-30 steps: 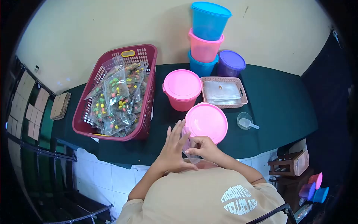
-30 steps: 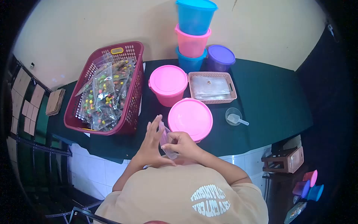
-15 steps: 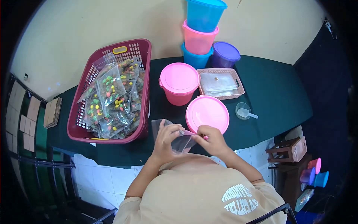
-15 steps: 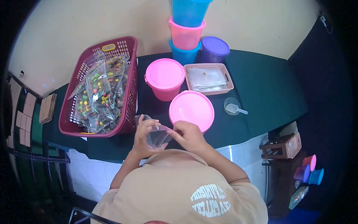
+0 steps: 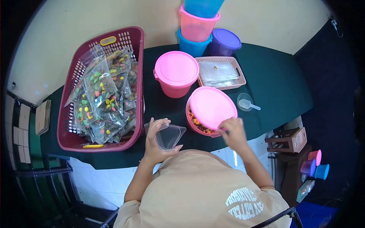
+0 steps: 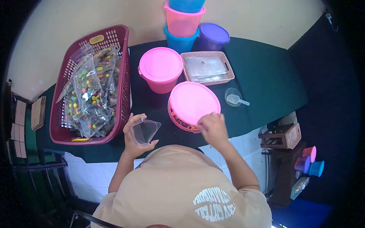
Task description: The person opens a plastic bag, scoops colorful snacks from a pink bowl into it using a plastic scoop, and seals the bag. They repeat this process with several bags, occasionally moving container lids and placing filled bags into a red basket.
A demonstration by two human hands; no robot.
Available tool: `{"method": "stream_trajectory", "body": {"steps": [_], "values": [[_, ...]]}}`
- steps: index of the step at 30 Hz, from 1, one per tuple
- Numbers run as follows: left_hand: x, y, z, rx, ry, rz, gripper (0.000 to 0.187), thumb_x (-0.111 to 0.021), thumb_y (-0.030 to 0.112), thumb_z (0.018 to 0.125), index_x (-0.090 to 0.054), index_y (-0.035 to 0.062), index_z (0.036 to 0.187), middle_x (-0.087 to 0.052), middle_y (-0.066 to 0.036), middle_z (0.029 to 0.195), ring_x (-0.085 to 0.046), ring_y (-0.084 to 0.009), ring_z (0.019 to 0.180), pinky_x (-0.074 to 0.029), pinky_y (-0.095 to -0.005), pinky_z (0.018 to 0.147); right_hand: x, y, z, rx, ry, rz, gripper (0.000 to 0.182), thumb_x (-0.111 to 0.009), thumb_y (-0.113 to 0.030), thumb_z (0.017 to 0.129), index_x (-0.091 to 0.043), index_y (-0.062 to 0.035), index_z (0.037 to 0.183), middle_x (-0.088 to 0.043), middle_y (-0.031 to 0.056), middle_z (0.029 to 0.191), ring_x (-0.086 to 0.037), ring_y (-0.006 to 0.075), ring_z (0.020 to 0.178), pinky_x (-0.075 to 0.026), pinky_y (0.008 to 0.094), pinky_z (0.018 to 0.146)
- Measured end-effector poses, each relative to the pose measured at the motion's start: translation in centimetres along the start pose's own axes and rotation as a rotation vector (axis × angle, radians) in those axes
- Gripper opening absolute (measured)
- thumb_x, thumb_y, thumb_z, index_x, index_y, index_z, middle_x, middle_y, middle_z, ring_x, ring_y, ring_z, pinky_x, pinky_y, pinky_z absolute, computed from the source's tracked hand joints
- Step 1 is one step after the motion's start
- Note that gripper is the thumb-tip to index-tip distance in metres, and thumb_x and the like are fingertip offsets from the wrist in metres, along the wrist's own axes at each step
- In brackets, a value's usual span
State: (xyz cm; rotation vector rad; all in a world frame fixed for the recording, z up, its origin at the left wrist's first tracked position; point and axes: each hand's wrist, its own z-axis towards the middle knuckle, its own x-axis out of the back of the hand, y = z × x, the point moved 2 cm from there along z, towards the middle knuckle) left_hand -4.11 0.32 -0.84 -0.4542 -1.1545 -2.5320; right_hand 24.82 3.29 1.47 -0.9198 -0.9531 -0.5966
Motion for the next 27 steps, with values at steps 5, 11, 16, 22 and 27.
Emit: {"method": "stream_trajectory", "body": {"steps": [5,11,16,22,27], "values": [[-0.2,-0.5,-0.4,0.011,-0.007,-0.134,0.106,-0.087,0.02,0.055,-0.021,0.0149,0.137,-0.051,-0.016,0.123,-0.052,-0.0315,0.116,-0.017,-0.0591,0.112,5.1,0.0,6.6,0.082,0.15,-0.02,0.015,-0.073,-0.019,0.076,-0.063,-0.0104,0.082,-0.062,0.0029,0.084,-0.056,0.0231,0.089,-0.036,0.0402,0.086],[0.0,-0.1,-0.2,-0.008,-0.043,-0.126,0.106,-0.087,0.02,0.055,-0.021,0.0149,0.137,-0.051,-0.016,0.124,-0.052,-0.0318,0.117,-0.016,-0.0588,0.112,-2.6,1.6,19.6,0.332,0.131,-0.201,0.012,-0.067,-0.027,0.08,-0.063,-0.0154,0.084,-0.063,-0.0008,0.086,-0.056,0.0192,0.092,-0.037,0.0428,0.087],[-0.4,0.3,-0.9,0.023,0.011,-0.116,0.107,-0.088,0.019,0.055,-0.023,0.0184,0.14,-0.054,-0.017,0.122,-0.056,-0.0339,0.112,-0.019,-0.0605,0.109,-9.8,2.1,23.2,0.478,0.109,-0.37,0.011,-0.063,-0.027,0.082,-0.064,-0.0166,0.086,-0.062,-0.0016,0.089,-0.055,0.0187,0.096,-0.038,0.0461,0.088],[-0.9,0.2,-1.6,0.093,0.039,-0.092,0.104,-0.088,0.02,0.056,-0.025,0.0174,0.138,-0.054,-0.015,0.123,-0.057,-0.032,0.111,-0.024,-0.0588,0.108,-11.4,2.2,23.5,0.402,0.019,-0.281,0.017,-0.066,-0.027,0.081,-0.063,-0.0138,0.092,-0.062,-0.0005,0.095,-0.055,0.0206,0.099,-0.037,0.0487,0.09],[-1.4,0.7,-1.9,0.206,-0.059,0.012,0.11,-0.088,0.013,0.055,-0.021,0.0135,0.141,-0.052,-0.018,0.122,-0.056,-0.0302,0.111,-0.038,-0.0459,0.103,-6.6,4.9,17.9,0.247,0.177,-0.018,0.03,-0.072,-0.024,0.075,-0.062,-0.0103,0.1,-0.062,0.007,0.103,-0.054,0.027,0.103,-0.037,0.0447,0.093]]}}
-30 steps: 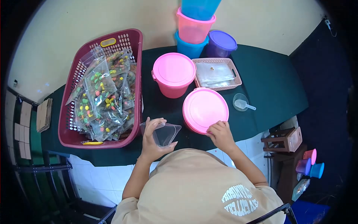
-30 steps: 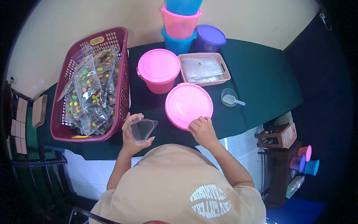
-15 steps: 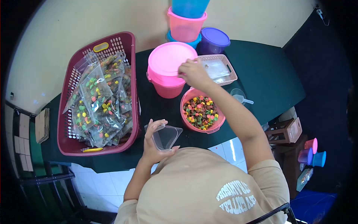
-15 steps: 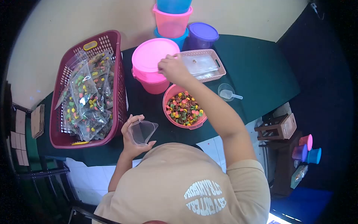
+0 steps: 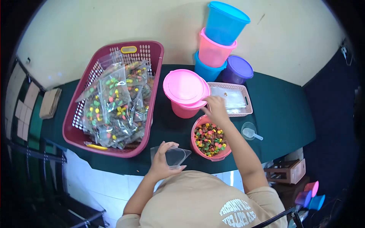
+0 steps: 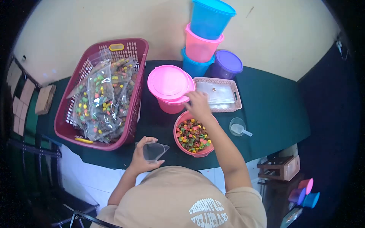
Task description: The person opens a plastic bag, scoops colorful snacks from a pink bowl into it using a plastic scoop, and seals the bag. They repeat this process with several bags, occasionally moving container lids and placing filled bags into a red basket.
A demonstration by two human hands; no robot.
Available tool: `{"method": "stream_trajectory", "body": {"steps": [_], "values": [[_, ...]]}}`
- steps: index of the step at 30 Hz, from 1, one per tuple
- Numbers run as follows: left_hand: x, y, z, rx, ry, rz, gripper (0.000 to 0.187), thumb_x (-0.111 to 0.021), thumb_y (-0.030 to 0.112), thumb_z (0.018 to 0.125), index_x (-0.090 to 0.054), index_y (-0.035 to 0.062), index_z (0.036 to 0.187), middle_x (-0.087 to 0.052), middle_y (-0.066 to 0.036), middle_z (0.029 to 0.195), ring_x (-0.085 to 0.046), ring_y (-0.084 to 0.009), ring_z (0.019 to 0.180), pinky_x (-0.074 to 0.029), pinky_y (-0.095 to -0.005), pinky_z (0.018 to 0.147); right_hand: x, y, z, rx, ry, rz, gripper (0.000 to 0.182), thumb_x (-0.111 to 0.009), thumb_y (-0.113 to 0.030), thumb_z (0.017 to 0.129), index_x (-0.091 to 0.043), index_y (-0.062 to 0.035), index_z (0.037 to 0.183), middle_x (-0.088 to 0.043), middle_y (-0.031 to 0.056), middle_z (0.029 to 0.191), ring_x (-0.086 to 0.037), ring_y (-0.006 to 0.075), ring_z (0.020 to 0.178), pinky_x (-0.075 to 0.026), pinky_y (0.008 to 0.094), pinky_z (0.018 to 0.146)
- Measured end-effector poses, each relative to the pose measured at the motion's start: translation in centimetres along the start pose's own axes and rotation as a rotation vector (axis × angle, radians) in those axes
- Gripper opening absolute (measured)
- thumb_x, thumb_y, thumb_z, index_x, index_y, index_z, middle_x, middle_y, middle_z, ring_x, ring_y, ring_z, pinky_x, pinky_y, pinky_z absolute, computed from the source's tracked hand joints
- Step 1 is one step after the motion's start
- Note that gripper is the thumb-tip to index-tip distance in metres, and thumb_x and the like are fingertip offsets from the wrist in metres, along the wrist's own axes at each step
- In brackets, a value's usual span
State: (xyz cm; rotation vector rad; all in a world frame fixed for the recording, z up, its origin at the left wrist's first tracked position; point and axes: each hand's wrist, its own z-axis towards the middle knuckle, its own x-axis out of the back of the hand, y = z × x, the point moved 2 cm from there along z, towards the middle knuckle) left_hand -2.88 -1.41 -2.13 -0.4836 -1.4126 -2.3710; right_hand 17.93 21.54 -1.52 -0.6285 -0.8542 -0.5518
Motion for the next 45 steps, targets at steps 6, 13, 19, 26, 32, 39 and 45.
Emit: {"method": "stream_trajectory", "body": {"steps": [6,13,19,26,32,39,45], "values": [[-1.4,0.7,1.7,0.4,-0.218,-0.008,0.089,-0.083,0.019,0.062,-0.036,0.0101,0.137,-0.061,-0.014,0.109,-0.06,-0.0306,0.106,-0.044,-0.0378,0.097,8.3,14.6,-16.6,-0.667,-0.186,-0.558,0.047,-0.074,-0.035,0.076,-0.058,-0.0088,0.112,-0.061,0.011,0.112,-0.054,0.0316,0.107,-0.047,0.0477,0.084],[-5.4,-3.2,1.7,0.848,-0.061,-0.808,0.094,-0.081,0.004,0.067,-0.025,0.0139,0.142,-0.057,-0.014,0.115,-0.056,-0.0233,0.11,-0.042,-0.0406,0.098,10.2,19.4,-24.2,-0.954,-0.503,-0.274,0.04,-0.069,-0.034,0.082,-0.058,-0.0034,0.105,-0.067,0.0149,0.097,-0.063,0.0349,0.094,-0.05,0.0452,0.079],[-7.4,-2.8,1.8,0.868,0.046,-0.831,0.096,-0.082,0.012,0.067,-0.023,0.013,0.142,-0.054,-0.016,0.122,-0.055,-0.0261,0.113,-0.041,-0.0411,0.101,8.8,22.0,-25.9,-0.852,-0.55,-0.186,0.03,-0.066,-0.03,0.085,-0.061,-0.0018,0.094,-0.068,0.0153,0.091,-0.064,0.0347,0.09,-0.05,0.045,0.076],[-9.9,-2.0,1.3,0.844,0.242,-0.912,0.094,-0.083,0.015,0.065,-0.026,0.0151,0.14,-0.053,-0.012,0.117,-0.055,-0.0239,0.11,-0.043,-0.0387,0.097,11.8,23.7,-24.7,-0.685,-0.301,-0.285,0.036,-0.069,-0.032,0.083,-0.058,-0.0013,0.1,-0.063,0.0161,0.101,-0.06,0.034,0.097,-0.048,0.0419,0.08],[-12.1,0.4,3.4,0.767,0.219,-0.899,0.091,-0.083,0.017,0.062,-0.029,0.0132,0.135,-0.054,-0.01,0.111,-0.054,-0.0219,0.107,-0.041,-0.0368,0.096,8.3,27.3,-27.5,-0.925,-0.784,-0.07,0.04,-0.067,-0.038,0.084,-0.058,-0.0027,0.102,-0.067,0.0169,0.094,-0.063,0.0349,0.091,-0.049,0.0453,0.076],[-13.7,2.1,4.9,0.738,0.195,-0.783,0.088,-0.083,0.014,0.062,-0.031,0.0095,0.133,-0.054,-0.01,0.11,-0.051,-0.0199,0.108,-0.037,-0.0358,0.098,12.4,24.1,-23.9,-0.731,-0.57,-0.137,0.022,-0.063,-0.023,0.088,-0.057,-0.0029,0.095,-0.065,0.0207,0.086,-0.062,0.0398,0.081,-0.048,0.0452,0.069],[-15.5,3.7,6.6,0.698,0.108,-0.66,0.087,-0.083,0.018,0.063,-0.032,0.009,0.132,-0.053,-0.009,0.114,-0.05,-0.019,0.109,-0.039,-0.0351,0.096,18.5,14.3,-15.6,-0.469,-0.442,0.043,0.018,-0.062,-0.022,0.087,-0.057,-0.0057,0.092,-0.064,0.0166,0.08,-0.063,0.0356,0.075,-0.048,0.0437,0.065]]}}
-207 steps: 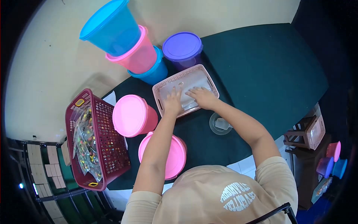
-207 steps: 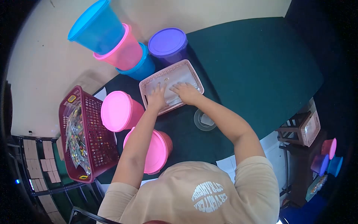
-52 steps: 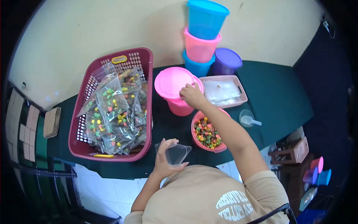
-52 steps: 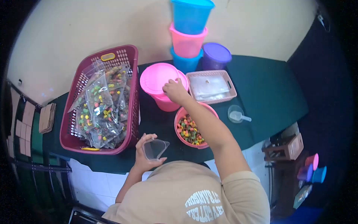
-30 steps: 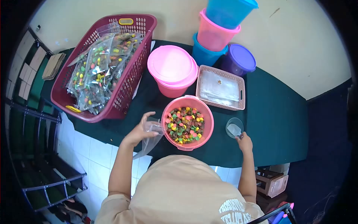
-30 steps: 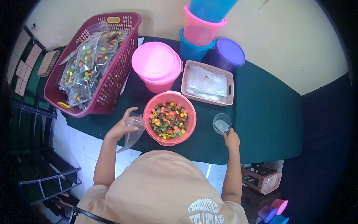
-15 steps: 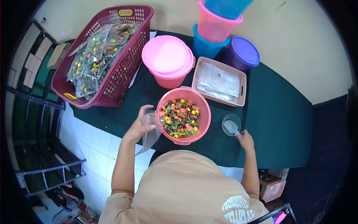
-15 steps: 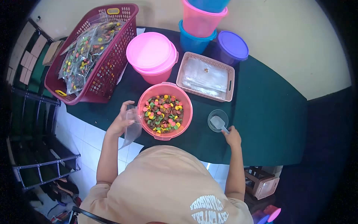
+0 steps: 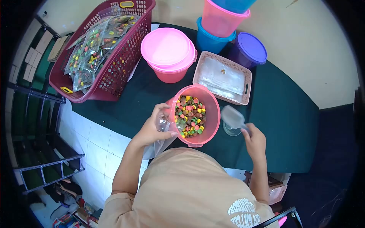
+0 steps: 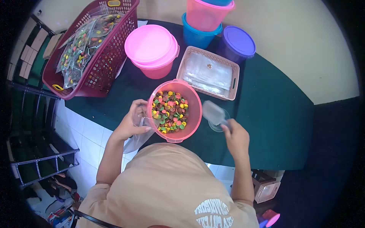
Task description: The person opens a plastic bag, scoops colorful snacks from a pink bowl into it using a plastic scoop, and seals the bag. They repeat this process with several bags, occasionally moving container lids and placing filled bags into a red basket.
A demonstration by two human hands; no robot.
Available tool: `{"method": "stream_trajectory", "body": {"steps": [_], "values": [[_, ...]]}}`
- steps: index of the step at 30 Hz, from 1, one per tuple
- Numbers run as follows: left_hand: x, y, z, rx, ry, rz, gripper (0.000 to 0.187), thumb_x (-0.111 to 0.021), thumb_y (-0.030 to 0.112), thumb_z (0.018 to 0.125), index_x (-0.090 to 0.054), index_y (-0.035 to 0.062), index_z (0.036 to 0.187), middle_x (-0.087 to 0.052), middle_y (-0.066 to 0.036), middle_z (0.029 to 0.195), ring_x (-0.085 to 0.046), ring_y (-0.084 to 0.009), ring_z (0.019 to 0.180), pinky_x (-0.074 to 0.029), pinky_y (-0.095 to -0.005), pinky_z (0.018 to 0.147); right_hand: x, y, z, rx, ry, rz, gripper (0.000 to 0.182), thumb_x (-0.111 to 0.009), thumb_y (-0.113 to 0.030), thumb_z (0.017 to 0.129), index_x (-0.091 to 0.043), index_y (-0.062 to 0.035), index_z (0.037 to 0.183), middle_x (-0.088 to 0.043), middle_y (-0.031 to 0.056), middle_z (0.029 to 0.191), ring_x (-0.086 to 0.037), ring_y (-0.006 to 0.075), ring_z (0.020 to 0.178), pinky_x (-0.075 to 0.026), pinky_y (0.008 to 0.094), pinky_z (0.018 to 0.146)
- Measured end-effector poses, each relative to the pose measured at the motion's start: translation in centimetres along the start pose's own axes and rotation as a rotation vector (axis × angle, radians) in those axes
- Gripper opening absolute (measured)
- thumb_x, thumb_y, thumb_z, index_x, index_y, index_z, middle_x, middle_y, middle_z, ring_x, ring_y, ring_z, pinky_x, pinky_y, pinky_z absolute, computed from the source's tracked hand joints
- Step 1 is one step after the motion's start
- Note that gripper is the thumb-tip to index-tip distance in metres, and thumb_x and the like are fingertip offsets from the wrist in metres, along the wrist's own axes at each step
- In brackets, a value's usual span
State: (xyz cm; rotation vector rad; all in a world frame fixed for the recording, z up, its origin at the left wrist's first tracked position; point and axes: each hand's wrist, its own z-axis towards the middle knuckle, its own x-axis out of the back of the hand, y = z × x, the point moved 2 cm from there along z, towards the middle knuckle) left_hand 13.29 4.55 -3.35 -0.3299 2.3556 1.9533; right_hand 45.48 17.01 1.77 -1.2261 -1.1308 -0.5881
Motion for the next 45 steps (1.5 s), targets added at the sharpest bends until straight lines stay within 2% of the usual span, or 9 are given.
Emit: {"method": "stream_trajectory", "body": {"steps": [3,6,17,22,26,28,31,41,45], "values": [[-1.1,1.1,0.4,0.035,-0.025,0.098,0.085,-0.083,0.018,0.064,-0.033,0.009,0.131,-0.053,-0.009,0.115,-0.049,-0.0186,0.108,-0.039,-0.0347,0.095,-1.4,-2.7,0.9,0.259,0.001,-0.181,0.015,-0.062,-0.021,0.086,-0.057,-0.007,0.088,-0.062,0.0119,0.074,-0.063,0.0312,0.068,-0.049,0.0405,0.059],[-2.1,1.5,0.8,0.052,-0.053,0.215,0.082,-0.083,0.017,0.065,-0.034,0.0097,0.13,-0.053,-0.01,0.114,-0.049,-0.0183,0.108,-0.041,-0.0341,0.093,-3.8,-3.2,2.5,0.358,0.059,-0.266,0.011,-0.061,-0.017,0.084,-0.057,-0.0073,0.086,-0.061,0.0087,0.07,-0.063,0.0282,0.063,-0.05,0.0377,0.054],[-3.1,1.1,1.0,0.083,-0.038,0.229,0.077,-0.081,0.012,0.065,-0.034,0.0108,0.126,-0.054,-0.01,0.112,-0.05,-0.0177,0.107,-0.042,-0.033,0.091,-6.1,-4.0,3.3,0.351,0.012,-0.417,0.012,-0.057,-0.013,0.084,-0.059,-0.0086,0.096,-0.061,0.0087,0.074,-0.064,0.0258,0.062,-0.05,0.0357,0.051],[-3.5,0.3,0.9,0.023,0.035,0.194,0.073,-0.08,0.012,0.065,-0.035,0.0109,0.122,-0.057,-0.011,0.103,-0.055,-0.0172,0.097,-0.046,-0.0312,0.084,-8.5,-2.7,2.4,0.436,0.0,-0.31,0.021,-0.057,-0.008,0.078,-0.058,-0.0094,0.099,-0.061,0.0102,0.074,-0.064,0.0272,0.061,-0.05,0.0378,0.051],[-3.9,1.1,0.8,0.043,0.032,0.229,0.073,-0.08,0.012,0.065,-0.035,0.0112,0.122,-0.057,-0.01,0.102,-0.056,-0.0165,0.095,-0.047,-0.0304,0.082,-9.0,-2.7,1.2,0.35,-0.089,-0.202,0.019,-0.055,-0.013,0.086,-0.058,-0.0086,0.104,-0.063,0.0127,0.077,-0.064,0.032,0.066,-0.05,0.0423,0.057],[-3.9,0.6,0.9,0.086,0.002,0.215,0.077,-0.082,0.015,0.064,-0.035,0.0116,0.125,-0.055,-0.011,0.111,-0.051,-0.0188,0.108,-0.041,-0.0351,0.094,-9.4,-2.8,1.1,0.271,-0.109,-0.153,0.02,-0.054,-0.015,0.088,-0.058,-0.0088,0.107,-0.065,0.0144,0.079,-0.064,0.0346,0.069,-0.049,0.045,0.058],[-4.3,1.0,0.7,0.087,0.002,0.106,0.079,-0.083,0.018,0.064,-0.034,0.0119,0.125,-0.055,-0.011,0.111,-0.05,-0.0193,0.109,-0.04,-0.0353,0.095,-9.0,-3.4,0.7,0.186,-0.136,-0.06,0.02,-0.054,-0.017,0.089,-0.058,-0.0102,0.107,-0.065,0.0157,0.079,-0.064,0.0359,0.072,-0.049,0.0466,0.061],[-4.3,0.6,0.8,0.068,-0.044,0.162,0.08,-0.084,0.015,0.064,-0.033,0.0115,0.126,-0.053,-0.009,0.111,-0.049,-0.0186,0.109,-0.04,-0.0337,0.093,-9.3,-3.3,0.8,0.194,-0.247,0.037,0.023,-0.055,-0.022,0.09,-0.057,-0.013,0.111,-0.067,0.0157,0.08,-0.065,0.0365,0.072,-0.05,0.047,0.062],[-4.5,0.3,0.8,0.026,-0.077,0.166,0.08,-0.084,0.014,0.064,-0.033,0.0118,0.125,-0.052,-0.008,0.109,-0.049,-0.0176,0.105,-0.04,-0.0327,0.092,-10.0,-3.1,1.1,0.153,-0.253,0.246,0.025,-0.054,-0.021,0.09,-0.057,-0.012,0.113,-0.067,0.0179,0.082,-0.064,0.0382,0.078,-0.05,0.048,0.068]]}}
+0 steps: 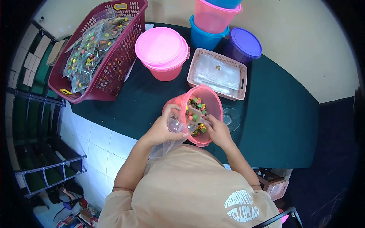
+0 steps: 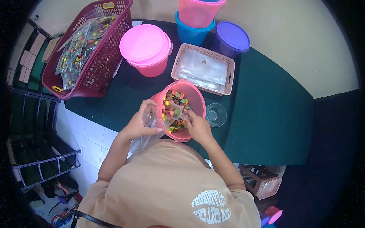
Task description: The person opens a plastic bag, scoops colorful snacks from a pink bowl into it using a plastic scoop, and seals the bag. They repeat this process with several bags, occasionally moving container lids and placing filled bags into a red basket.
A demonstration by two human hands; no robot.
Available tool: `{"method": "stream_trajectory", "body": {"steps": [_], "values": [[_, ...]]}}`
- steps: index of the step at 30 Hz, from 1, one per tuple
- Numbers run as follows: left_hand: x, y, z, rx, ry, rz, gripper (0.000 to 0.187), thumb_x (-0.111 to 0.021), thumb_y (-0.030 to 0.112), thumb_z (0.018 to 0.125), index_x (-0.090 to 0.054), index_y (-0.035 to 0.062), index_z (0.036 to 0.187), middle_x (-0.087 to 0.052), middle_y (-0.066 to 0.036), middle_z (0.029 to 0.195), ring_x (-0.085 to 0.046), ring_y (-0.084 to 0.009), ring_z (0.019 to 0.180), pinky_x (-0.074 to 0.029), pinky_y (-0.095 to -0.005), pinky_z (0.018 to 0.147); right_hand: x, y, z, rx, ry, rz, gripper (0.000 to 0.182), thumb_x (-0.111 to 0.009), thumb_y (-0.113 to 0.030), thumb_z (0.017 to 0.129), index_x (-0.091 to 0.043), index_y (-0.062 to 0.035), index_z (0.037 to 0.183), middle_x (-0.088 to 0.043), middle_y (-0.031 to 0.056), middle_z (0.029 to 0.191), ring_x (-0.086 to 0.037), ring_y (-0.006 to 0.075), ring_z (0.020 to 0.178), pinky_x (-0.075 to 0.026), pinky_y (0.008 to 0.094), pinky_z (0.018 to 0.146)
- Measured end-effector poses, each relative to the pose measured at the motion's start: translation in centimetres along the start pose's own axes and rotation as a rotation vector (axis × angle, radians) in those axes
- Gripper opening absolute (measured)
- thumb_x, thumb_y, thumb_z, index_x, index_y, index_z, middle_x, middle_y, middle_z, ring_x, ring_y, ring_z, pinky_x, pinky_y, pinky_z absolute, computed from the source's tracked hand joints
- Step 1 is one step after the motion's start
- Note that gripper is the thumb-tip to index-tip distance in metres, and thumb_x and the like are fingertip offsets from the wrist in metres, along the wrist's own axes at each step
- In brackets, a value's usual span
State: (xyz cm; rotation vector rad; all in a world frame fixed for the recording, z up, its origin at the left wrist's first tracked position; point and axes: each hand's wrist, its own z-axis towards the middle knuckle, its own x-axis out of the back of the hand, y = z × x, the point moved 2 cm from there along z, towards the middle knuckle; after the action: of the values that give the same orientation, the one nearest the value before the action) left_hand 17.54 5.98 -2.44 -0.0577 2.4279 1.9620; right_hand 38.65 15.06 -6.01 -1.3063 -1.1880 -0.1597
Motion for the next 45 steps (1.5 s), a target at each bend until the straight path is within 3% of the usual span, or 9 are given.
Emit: {"method": "stream_trajectory", "body": {"steps": [6,9,11,15,19,37,41,43,45], "values": [[-0.4,0.5,-0.1,0.024,-0.022,0.074,0.079,-0.084,0.014,0.064,-0.034,0.0115,0.125,-0.052,-0.008,0.11,-0.05,-0.0171,0.103,-0.041,-0.0329,0.091,-1.9,-1.5,0.3,0.021,-0.061,0.095,0.024,-0.054,-0.02,0.091,-0.054,-0.0083,0.112,-0.068,0.0185,0.089,-0.065,0.0359,0.087,-0.049,0.0454,0.075],[-0.1,0.0,-0.2,0.018,0.002,0.038,0.08,-0.084,0.014,0.063,-0.034,0.0109,0.125,-0.053,-0.009,0.113,-0.051,-0.0179,0.105,-0.041,-0.0339,0.092,-2.1,-0.8,0.3,0.026,-0.097,0.348,0.024,-0.055,-0.021,0.092,-0.055,-0.0071,0.112,-0.069,0.0162,0.09,-0.068,0.0289,0.084,-0.05,0.0402,0.073],[0.2,-0.2,-0.3,0.008,0.017,0.05,0.08,-0.084,0.013,0.063,-0.033,0.0106,0.126,-0.053,-0.01,0.114,-0.051,-0.0186,0.106,-0.041,-0.0345,0.093,-2.1,-0.3,0.2,-0.091,-0.251,0.639,0.023,-0.057,-0.022,0.093,-0.058,-0.0061,0.11,-0.068,0.0106,0.085,-0.066,0.0176,0.078,-0.049,0.0328,0.07],[1.3,0.3,-0.5,-0.028,0.111,0.068,0.085,-0.086,0.021,0.062,-0.034,0.0095,0.129,-0.055,-0.012,0.109,-0.054,-0.0203,0.103,-0.043,-0.0342,0.091,-0.7,-0.6,0.2,-0.15,-0.239,0.673,0.021,-0.056,-0.021,0.094,-0.06,-0.0047,0.106,-0.062,0.0044,0.078,-0.056,0.01,0.073,-0.045,0.0259,0.067],[3.1,-0.6,-1.1,-0.005,0.14,0.108,0.086,-0.086,0.021,0.061,-0.034,0.009,0.129,-0.056,-0.012,0.109,-0.054,-0.0212,0.104,-0.042,-0.0353,0.093,0.4,-0.5,0.4,-0.077,-0.206,0.698,0.018,-0.056,-0.02,0.093,-0.059,-0.0043,0.103,-0.059,0.0016,0.074,-0.049,0.0076,0.066,-0.041,0.0242,0.061],[5.2,-1.6,-4.3,0.221,0.232,0.24,0.095,-0.086,0.028,0.06,-0.03,0.0068,0.134,-0.054,-0.015,0.112,-0.057,-0.0249,0.105,-0.044,-0.0384,0.092,1.7,1.3,0.1,-0.138,-0.011,0.759,0.015,-0.053,-0.019,0.096,-0.054,-0.0048,0.093,-0.05,-0.0017,0.07,-0.042,0.0056,0.064,-0.034,0.0233,0.056],[4.7,-1.4,-5.6,0.192,0.295,0.278,0.101,-0.086,0.024,0.057,-0.028,0.0075,0.139,-0.05,-0.016,0.122,-0.053,-0.0264,0.112,-0.041,-0.0403,0.097,2.1,1.8,-0.2,-0.122,0.018,0.732,0.015,-0.052,-0.02,0.096,-0.049,-0.006,0.09,-0.048,-0.0018,0.069,-0.041,0.005,0.063,-0.033,0.0222,0.055],[4.3,0.0,-6.4,0.064,0.367,0.616,0.104,-0.087,0.024,0.056,-0.028,0.0072,0.14,-0.046,-0.018,0.129,-0.048,-0.0309,0.119,-0.039,-0.0426,0.101,2.7,1.3,-0.6,-0.112,0.014,0.781,0.015,-0.052,-0.02,0.097,-0.049,-0.0063,0.09,-0.048,-0.0017,0.069,-0.042,0.0051,0.063,-0.033,0.0219,0.055],[3.6,1.2,-6.5,-0.039,0.357,0.749,0.104,-0.087,0.025,0.056,-0.028,0.0074,0.14,-0.043,-0.018,0.131,-0.045,-0.0335,0.122,-0.038,-0.0432,0.102,3.2,0.6,-1.1,-0.104,0.001,0.828,0.015,-0.052,-0.02,0.097,-0.049,-0.0066,0.09,-0.048,-0.0016,0.069,-0.042,0.0052,0.063,-0.033,0.0216,0.054]]}}
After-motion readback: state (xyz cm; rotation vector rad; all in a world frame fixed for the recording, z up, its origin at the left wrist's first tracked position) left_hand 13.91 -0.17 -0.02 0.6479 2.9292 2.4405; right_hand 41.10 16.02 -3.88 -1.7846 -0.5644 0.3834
